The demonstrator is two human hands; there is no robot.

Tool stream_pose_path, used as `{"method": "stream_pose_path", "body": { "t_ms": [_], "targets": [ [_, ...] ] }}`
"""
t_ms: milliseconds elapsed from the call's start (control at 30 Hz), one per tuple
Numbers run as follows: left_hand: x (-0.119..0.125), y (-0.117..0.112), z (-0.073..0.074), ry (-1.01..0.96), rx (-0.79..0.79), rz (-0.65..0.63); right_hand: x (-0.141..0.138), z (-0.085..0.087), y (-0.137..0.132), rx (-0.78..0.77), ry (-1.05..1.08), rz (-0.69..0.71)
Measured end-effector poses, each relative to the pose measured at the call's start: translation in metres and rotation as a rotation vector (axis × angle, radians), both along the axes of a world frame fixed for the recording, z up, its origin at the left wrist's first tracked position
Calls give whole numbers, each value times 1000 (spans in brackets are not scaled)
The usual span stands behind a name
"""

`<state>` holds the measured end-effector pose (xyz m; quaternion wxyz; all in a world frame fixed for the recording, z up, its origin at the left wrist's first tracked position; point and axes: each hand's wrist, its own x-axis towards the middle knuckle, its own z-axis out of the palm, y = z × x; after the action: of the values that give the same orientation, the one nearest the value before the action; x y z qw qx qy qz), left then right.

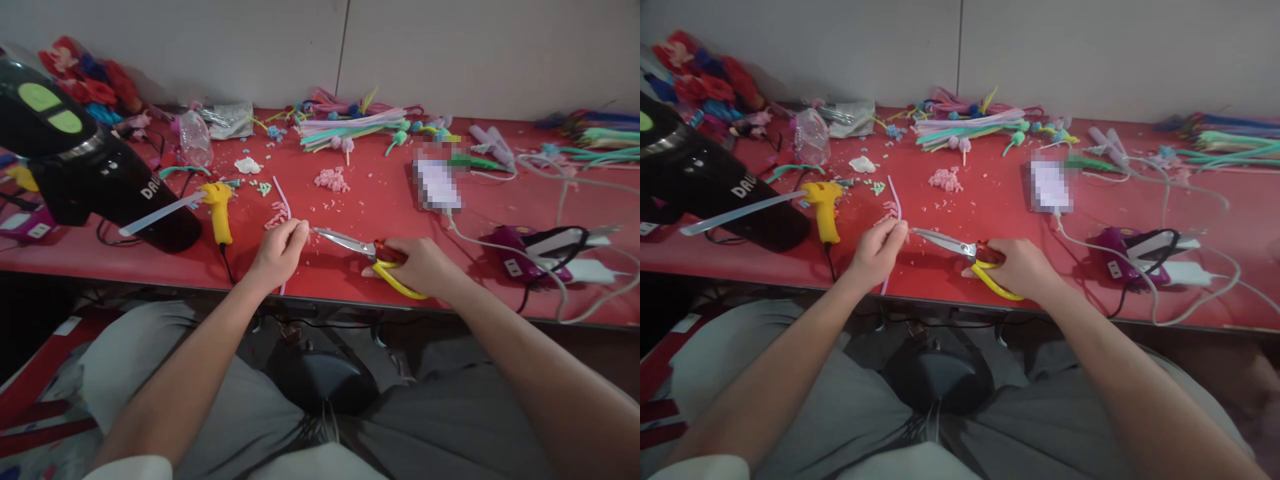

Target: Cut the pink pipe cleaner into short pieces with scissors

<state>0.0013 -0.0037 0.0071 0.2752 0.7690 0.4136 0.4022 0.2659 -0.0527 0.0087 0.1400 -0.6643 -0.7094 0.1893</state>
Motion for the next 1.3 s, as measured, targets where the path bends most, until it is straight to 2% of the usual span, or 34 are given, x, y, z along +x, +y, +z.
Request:
{"method": "stream_pose_path", "body": {
  "t_ms": [167,333,900,1133,1300],
  "targets": [
    [0,0,-1,9,6,2,0,0,0,10,28,-18],
    [-1,1,-2,3,9,6,1,2,-3,11,91,31],
    [0,-1,-1,-5,1,1,1,2,-1,-19,48,10],
    [-1,0,-2,0,0,12,1,-2,-1,30,38,-6],
    [-1,0,-2,-8,9,12,1,1,-4,24,88,28]
  ]
}}
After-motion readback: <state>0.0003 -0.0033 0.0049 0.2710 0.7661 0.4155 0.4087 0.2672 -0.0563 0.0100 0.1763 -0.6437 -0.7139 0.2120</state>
